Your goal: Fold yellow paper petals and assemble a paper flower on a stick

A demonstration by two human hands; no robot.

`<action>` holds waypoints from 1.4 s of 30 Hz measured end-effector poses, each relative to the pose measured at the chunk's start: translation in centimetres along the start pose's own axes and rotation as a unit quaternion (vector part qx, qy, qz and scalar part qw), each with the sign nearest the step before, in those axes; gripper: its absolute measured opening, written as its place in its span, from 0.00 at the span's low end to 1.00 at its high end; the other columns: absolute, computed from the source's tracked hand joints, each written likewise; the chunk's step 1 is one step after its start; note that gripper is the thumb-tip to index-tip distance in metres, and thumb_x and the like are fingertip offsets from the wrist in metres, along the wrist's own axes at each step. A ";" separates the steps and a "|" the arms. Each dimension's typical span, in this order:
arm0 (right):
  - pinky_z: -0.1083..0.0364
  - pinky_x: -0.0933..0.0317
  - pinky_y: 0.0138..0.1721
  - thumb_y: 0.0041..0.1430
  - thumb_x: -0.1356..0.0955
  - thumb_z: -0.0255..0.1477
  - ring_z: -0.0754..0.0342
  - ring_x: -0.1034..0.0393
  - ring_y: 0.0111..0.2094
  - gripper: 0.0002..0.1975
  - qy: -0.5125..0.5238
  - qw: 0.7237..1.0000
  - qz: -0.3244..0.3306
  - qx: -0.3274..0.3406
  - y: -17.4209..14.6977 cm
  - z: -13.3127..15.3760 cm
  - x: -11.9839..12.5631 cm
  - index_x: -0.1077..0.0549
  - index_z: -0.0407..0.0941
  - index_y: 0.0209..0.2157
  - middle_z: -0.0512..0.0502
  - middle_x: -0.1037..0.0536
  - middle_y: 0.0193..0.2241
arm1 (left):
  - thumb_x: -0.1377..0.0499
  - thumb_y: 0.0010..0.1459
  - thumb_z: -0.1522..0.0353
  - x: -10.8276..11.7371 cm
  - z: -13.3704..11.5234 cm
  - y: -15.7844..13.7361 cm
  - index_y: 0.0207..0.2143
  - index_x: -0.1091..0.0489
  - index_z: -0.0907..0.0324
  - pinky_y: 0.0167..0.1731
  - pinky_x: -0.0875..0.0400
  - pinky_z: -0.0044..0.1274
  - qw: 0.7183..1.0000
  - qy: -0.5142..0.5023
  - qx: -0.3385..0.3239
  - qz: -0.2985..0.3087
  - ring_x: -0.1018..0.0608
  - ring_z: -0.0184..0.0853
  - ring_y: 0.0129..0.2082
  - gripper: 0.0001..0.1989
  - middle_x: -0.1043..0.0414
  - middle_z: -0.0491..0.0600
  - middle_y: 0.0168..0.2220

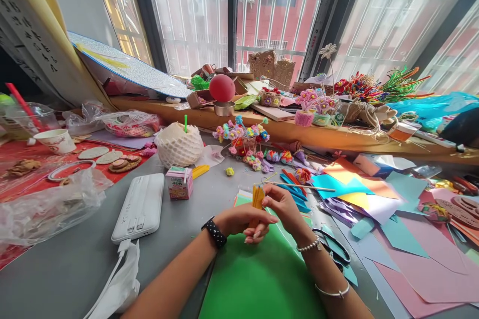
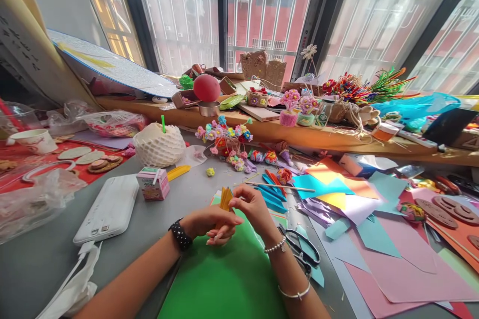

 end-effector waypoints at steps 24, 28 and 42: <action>0.55 0.41 0.35 0.47 0.34 0.35 0.56 0.36 0.29 0.10 0.025 0.989 -0.144 0.032 0.0 -1.1 2.7 0.31 0.43 0.29 0.49 0.29 0.27 | 0.45 0.46 0.57 3.6 -2.6 -1.0 0.30 0.43 0.61 0.14 0.48 0.16 0.922 0.168 -0.188 -0.295 0.41 0.22 0.13 0.17 0.43 0.38 0.16; 0.56 0.41 0.33 0.46 0.34 0.36 0.57 0.37 0.27 0.11 0.007 0.982 -0.185 0.029 0.0 -1.1 2.9 0.30 0.42 0.28 0.50 0.30 0.25 | 0.50 0.51 0.58 3.3 -3.2 -1.5 0.33 0.39 0.62 0.16 0.49 0.17 0.873 0.282 -0.206 -0.339 0.43 0.23 0.15 0.16 0.46 0.39 0.17; 0.51 0.41 0.31 0.47 0.34 0.36 0.49 0.35 0.32 0.09 -0.577 0.810 -0.106 0.010 -5.8 0.2 6.6 0.29 0.45 0.27 0.45 0.29 0.28 | 0.54 0.53 0.59 4.9 -3.7 -2.8 0.28 0.40 0.61 0.23 0.47 0.19 0.795 0.425 -0.185 -0.392 0.39 0.27 0.21 0.13 0.42 0.42 0.20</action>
Point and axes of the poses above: each hand's wrist, its own y-axis towards the middle knuckle, its own x-axis out of the back of the hand, z = x × y, the point moved 5 cm from there along y, towards the middle knuckle
